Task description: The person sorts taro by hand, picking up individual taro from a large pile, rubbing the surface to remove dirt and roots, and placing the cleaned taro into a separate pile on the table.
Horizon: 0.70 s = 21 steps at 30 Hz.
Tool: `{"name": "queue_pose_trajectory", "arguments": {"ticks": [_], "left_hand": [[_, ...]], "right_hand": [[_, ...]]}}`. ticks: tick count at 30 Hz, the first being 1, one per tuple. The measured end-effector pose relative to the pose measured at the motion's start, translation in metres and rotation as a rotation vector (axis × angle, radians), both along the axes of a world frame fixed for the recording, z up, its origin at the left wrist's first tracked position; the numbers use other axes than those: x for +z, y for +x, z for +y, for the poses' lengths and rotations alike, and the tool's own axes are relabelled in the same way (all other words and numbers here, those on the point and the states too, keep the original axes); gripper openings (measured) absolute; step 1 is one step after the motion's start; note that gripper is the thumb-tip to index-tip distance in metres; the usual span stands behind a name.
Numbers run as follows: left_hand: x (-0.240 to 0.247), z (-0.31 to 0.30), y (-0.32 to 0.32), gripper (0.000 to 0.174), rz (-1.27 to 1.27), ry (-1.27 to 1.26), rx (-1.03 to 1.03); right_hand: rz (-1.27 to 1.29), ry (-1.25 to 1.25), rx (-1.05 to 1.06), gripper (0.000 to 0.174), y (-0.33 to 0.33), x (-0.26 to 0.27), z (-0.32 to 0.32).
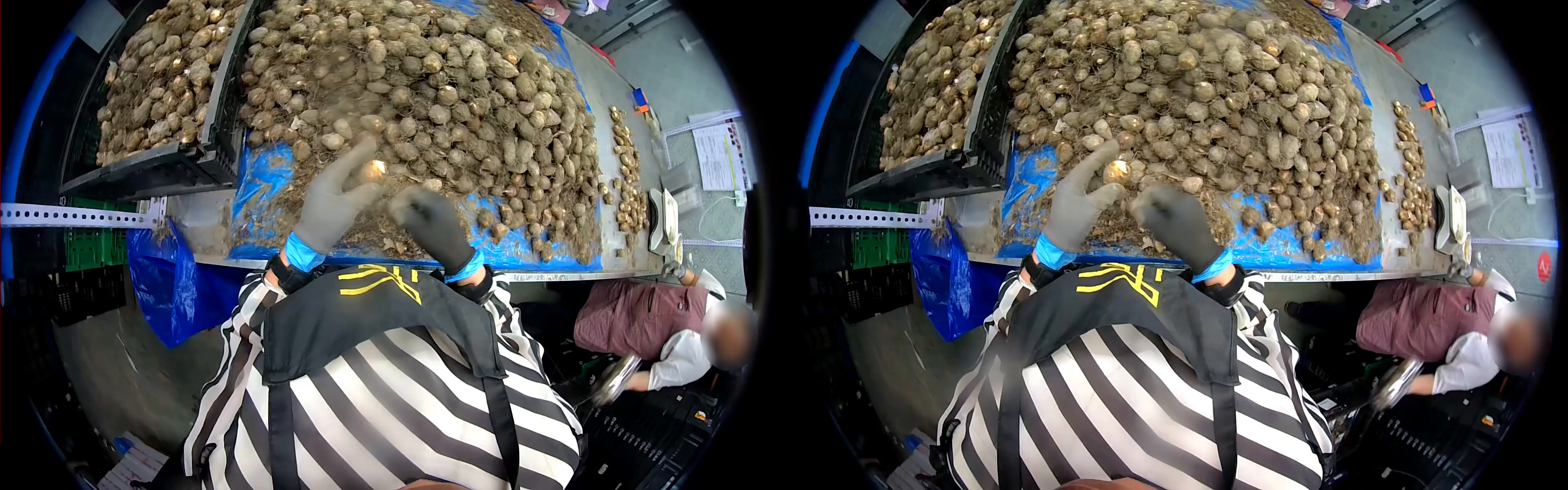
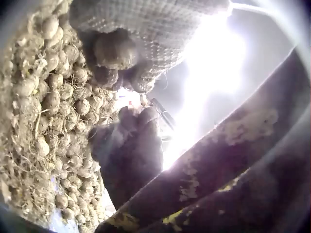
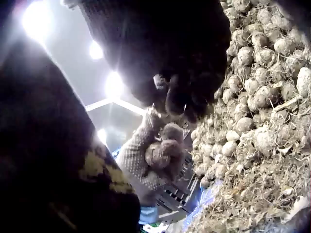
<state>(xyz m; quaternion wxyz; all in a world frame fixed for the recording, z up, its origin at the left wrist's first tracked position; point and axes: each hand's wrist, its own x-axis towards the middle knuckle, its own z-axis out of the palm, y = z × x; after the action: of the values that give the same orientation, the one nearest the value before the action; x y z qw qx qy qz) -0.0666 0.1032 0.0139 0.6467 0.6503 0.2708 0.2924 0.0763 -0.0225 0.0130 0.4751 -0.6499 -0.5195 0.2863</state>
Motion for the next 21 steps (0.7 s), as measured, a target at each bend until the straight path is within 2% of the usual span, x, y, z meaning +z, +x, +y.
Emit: {"name": "queue_pose_trajectory", "arguments": {"ticks": [2,5,9,11,14,15,19,21], "left_hand": [[0.001,0.004,-0.006,0.058,0.039,-0.314,-0.149],[0.0,-0.003,-0.002,0.061,-0.014,-0.337,-0.175],[-0.012,-0.004,0.001,0.056,-0.05,-0.153,-0.124],[-0.015,-0.002,-0.001,0.052,-0.067,-0.122,-0.105],[-0.007,0.007,-0.009,0.051,-0.114,-0.417,-0.189],[-0.003,0.007,-0.01,0.051,-0.12,-0.408,-0.194],[0.0,0.004,-0.008,0.052,-0.109,-0.395,-0.22],[0.002,0.002,-0.004,0.052,-0.094,-0.395,-0.22]], "right_hand": [[0.141,-0.007,-0.199,0.012,0.007,0.003,0.0],[0.169,0.077,-0.294,0.014,-0.005,0.019,0.011],[0.019,0.043,-0.348,0.013,-0.013,0.009,0.016],[-0.196,0.027,-0.187,0.01,-0.011,0.005,0.014],[-0.371,-0.093,0.025,0.007,-0.001,-0.006,0.006],[-0.404,-0.15,0.095,0.006,0.002,-0.006,0.003],[-0.028,-0.168,-0.173,0.014,0.011,0.008,0.002],[0.148,-0.021,-0.221,0.018,0.002,0.016,0.009]]}}
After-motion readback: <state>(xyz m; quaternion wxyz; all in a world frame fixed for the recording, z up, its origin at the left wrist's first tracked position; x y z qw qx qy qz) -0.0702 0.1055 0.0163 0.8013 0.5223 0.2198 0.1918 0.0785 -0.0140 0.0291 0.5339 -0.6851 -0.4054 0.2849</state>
